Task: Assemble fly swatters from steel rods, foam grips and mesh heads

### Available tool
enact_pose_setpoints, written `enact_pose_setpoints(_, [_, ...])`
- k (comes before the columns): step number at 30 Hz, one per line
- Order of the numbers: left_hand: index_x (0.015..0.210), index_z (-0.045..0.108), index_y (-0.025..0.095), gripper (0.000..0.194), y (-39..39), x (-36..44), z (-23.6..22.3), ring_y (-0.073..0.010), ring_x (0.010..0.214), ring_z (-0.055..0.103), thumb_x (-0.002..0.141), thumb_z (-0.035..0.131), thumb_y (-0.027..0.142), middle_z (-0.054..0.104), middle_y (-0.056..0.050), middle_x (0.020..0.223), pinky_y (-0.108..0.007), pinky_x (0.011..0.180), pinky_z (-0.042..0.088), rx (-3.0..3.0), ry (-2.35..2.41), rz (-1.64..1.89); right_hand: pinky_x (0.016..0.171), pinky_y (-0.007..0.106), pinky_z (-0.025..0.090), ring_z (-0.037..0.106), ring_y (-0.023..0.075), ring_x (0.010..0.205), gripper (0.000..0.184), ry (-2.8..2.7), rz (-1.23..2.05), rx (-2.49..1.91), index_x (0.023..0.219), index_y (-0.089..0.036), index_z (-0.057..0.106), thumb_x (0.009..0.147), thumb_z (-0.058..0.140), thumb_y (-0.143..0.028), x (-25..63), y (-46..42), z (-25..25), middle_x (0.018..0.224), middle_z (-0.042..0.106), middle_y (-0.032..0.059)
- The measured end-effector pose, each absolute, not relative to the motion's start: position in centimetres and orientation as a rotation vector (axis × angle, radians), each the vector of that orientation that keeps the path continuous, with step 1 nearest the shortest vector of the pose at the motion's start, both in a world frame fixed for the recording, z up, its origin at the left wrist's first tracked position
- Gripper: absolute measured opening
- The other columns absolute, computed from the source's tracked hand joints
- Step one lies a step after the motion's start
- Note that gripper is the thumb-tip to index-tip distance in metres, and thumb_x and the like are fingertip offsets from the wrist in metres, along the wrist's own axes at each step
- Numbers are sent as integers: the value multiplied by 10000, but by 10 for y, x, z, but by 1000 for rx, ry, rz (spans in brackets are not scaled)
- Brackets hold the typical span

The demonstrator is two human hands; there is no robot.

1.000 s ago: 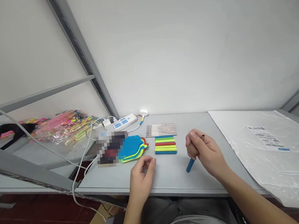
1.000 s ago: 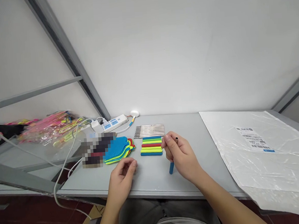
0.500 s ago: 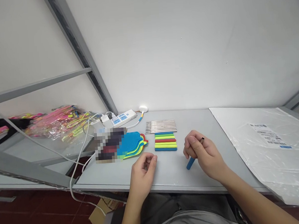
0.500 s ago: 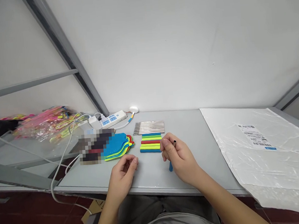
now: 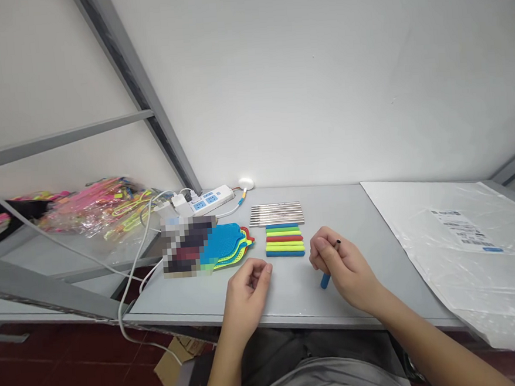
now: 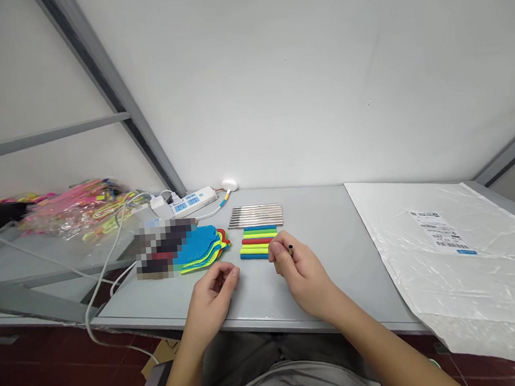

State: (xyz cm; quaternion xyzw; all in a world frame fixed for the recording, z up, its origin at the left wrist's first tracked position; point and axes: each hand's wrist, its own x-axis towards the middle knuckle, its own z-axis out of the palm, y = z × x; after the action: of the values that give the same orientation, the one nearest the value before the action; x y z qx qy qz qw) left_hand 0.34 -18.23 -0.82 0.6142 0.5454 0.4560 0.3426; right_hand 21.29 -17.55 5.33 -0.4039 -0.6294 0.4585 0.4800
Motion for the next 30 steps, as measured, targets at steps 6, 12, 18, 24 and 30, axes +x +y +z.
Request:
enact_pose_setpoints(6, [859, 617, 200, 242, -182, 4, -8, -141, 674, 513, 919, 562, 428, 564, 19, 720, -227, 626, 412, 1597, 1433, 1179, 592, 293, 350, 332, 137, 571, 331, -1504, 1132, -969, 791, -239, 477, 999, 395, -483, 213, -172, 48, 598, 351, -57])
enact_pose_setpoints(12, [860, 615, 199, 243, -183, 4, -7, -142, 683, 520, 920, 563, 429, 575, 15, 734, -229, 629, 414, 1589, 1426, 1180, 642, 303, 373, 350, 139, 593, 331, -1528, 1133, -978, 786, -238, 481, 1002, 396, -475, 215, -174, 46, 617, 363, -52])
enact_pose_setpoints(18, [863, 609, 200, 245, -182, 4, -7, -139, 681, 531, 928, 553, 429, 593, 13, 743, -230, 628, 421, 1595, 1413, 1173, 654, 304, 373, 391, 143, 621, 333, -1517, 1183, -969, 790, -237, 481, 999, 402, -484, 216, -174, 44, 634, 399, -47])
enact_pose_setpoints(24, [849, 598, 196, 242, -188, 0, -10, -152, 673, 548, 949, 520, 402, 573, 7, 710, -253, 632, 443, 1658, 1442, 1324, 657, 306, 393, 450, 149, 616, 354, -1455, 1259, -970, 767, -236, 483, 986, 418, -506, 218, -174, 44, 590, 323, -62])
enact_pose_setpoints(30, [1003, 619, 217, 151, -183, -20, -2, -260, 1039, 540, 928, 552, 330, 662, -71, 1036, -425, 944, 380, 1940, 1849, 1584, 629, 296, 373, 459, 156, 635, 356, -1446, 1173, -1055, 780, -228, 511, 967, 448, -524, 218, -171, 39, 600, 396, -47])
